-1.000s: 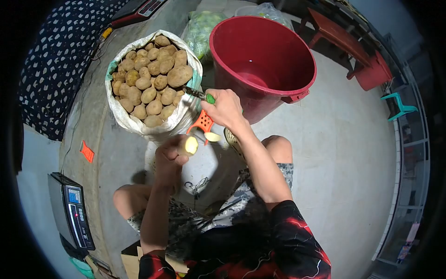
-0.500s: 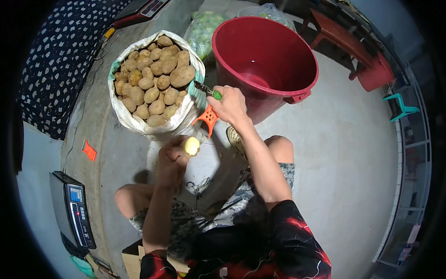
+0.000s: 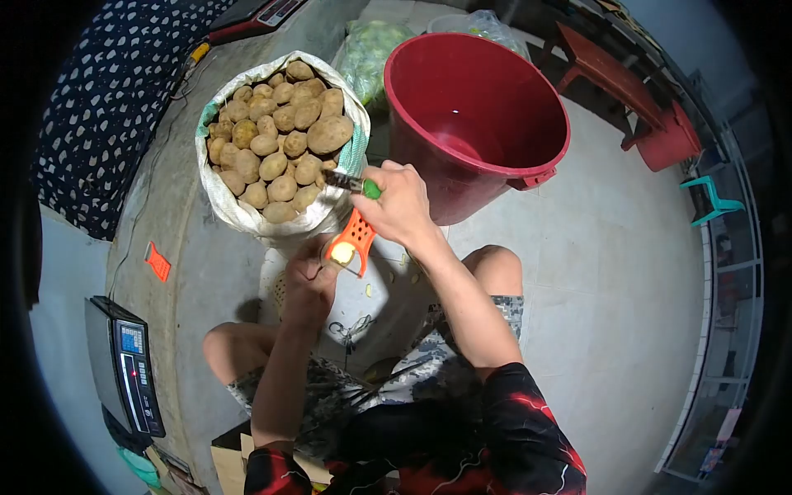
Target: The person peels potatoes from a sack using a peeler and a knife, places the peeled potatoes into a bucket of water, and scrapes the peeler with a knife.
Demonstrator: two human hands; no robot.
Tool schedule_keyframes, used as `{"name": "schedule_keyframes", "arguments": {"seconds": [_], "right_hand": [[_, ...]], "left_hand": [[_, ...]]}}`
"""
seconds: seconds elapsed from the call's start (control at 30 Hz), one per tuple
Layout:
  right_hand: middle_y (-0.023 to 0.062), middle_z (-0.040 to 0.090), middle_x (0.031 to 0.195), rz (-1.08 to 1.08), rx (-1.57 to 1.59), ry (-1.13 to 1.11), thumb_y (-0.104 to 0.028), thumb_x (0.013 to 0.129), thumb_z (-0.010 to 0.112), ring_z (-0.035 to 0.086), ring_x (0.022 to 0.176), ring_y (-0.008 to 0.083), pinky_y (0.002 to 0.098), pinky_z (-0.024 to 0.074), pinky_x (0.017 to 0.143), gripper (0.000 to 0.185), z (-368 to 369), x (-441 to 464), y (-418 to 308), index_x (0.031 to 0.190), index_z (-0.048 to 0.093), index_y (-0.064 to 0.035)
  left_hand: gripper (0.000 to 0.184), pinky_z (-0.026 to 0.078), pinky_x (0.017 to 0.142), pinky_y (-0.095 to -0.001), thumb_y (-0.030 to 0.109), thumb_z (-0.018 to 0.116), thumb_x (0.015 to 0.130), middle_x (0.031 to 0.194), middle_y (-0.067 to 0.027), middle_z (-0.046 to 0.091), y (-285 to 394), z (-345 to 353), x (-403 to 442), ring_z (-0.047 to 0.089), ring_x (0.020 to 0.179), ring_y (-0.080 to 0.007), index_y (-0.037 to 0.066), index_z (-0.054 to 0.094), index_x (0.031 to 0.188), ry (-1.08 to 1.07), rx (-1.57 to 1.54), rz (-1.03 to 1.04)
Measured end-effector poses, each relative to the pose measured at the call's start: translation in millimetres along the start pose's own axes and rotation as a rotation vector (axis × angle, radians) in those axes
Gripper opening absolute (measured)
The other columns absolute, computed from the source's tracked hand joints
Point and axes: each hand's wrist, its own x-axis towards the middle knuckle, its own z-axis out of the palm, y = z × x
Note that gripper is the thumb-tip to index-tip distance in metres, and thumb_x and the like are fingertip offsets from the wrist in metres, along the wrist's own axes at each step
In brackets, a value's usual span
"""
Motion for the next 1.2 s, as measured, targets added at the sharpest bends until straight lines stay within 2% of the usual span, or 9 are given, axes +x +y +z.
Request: {"name": "schedule_keyframes", "arguments": {"seconds": [0.07,0.27,0.33,0.43,0.5,0.57,0.9,0.97,1.2], "right_hand": [[0.0158,0.054,0.068,0.049,-0.035,0.018,-0.027,0.072,0.066,0.056,0.067,0.0379,0.0494,0.0436,0.062,0.023,4,2,17,0.071,0.060,-0.0045],[0.0167,0.055,0.069,0.125,-0.107,0.042,-0.026,0.072,0.066,0.057,0.068,0.0384,0.0497,0.0447,0.063,0.023,0,8,27,0.071,0.060,-0.0044],[0.0173,0.056,0.071,0.068,-0.288,0.058,-0.027,0.073,0.067,0.058,0.070,0.0380,0.0493,0.0452,0.064,0.024,-5,8,24,0.073,0.062,-0.0039],[0.0168,0.057,0.072,0.204,-0.199,0.106,-0.028,0.073,0.068,0.059,0.070,0.0376,0.0488,0.0455,0.064,0.025,-5,10,36,0.075,0.063,-0.0032],[0.0176,0.057,0.071,0.188,-0.134,0.127,-0.027,0.074,0.067,0.059,0.070,0.0386,0.0486,0.0458,0.064,0.025,-4,8,32,0.077,0.063,-0.0022],[0.0189,0.056,0.069,0.184,-0.054,0.065,-0.025,0.074,0.065,0.058,0.069,0.0396,0.0486,0.0454,0.064,0.024,-2,6,26,0.076,0.063,-0.0014],[0.0200,0.055,0.067,0.187,0.046,0.055,-0.025,0.074,0.064,0.058,0.067,0.0387,0.0477,0.0446,0.063,0.026,4,4,18,0.073,0.060,0.0004],[0.0199,0.054,0.067,0.188,0.051,0.058,-0.025,0.074,0.064,0.058,0.066,0.0387,0.0476,0.0446,0.063,0.026,4,3,18,0.073,0.060,0.0005],[0.0183,0.053,0.065,0.154,0.044,0.071,-0.025,0.072,0.065,0.056,0.065,0.0384,0.0471,0.0441,0.061,0.025,1,1,7,0.071,0.059,-0.0004]], "left_hand": [[0.056,0.045,0.101,-0.0338,0.005,0.078,0.078,0.120,-0.0103,0.062,2,3,-2,0.060,0.112,-0.0199,-0.001,0.052,0.128,-0.077,-0.063,0.056],[0.058,0.046,0.099,-0.0328,0.011,0.080,0.078,0.118,-0.0088,0.062,8,11,-3,0.060,0.111,-0.0193,-0.001,0.053,0.127,-0.116,-0.121,0.032],[0.057,0.045,0.099,-0.0329,0.012,0.080,0.078,0.118,-0.0080,0.062,8,8,-7,0.059,0.111,-0.0185,-0.001,0.053,0.127,-0.145,-0.086,0.029],[0.054,0.043,0.101,-0.0335,0.014,0.079,0.081,0.119,-0.0068,0.061,7,4,-7,0.057,0.112,-0.0171,-0.001,0.054,0.127,-0.164,-0.061,0.042],[0.052,0.042,0.102,-0.0339,0.014,0.078,0.082,0.119,-0.0065,0.061,8,5,-5,0.056,0.113,-0.0166,-0.001,0.054,0.126,-0.145,-0.080,0.078],[0.060,0.032,0.111,-0.0388,0.026,0.074,0.084,0.131,-0.0088,0.054,14,9,-6,0.049,0.125,-0.0210,-0.001,0.049,0.131,-0.065,0.020,-0.002],[0.046,0.027,0.115,-0.0411,0.012,0.063,0.090,0.137,-0.0108,0.052,11,8,-2,0.045,0.131,-0.0230,-0.001,0.049,0.132,-0.071,-0.090,0.011],[0.048,0.039,0.107,-0.0349,0.005,0.070,0.086,0.122,-0.0094,0.059,19,26,-2,0.054,0.116,-0.0185,-0.005,0.051,0.129,0.059,-0.056,0.014],[0.049,0.045,0.098,-0.0305,0.003,0.070,0.085,0.119,-0.0084,0.061,4,13,-3,0.059,0.108,-0.0154,-0.006,0.051,0.129,0.006,0.106,0.091]]}}
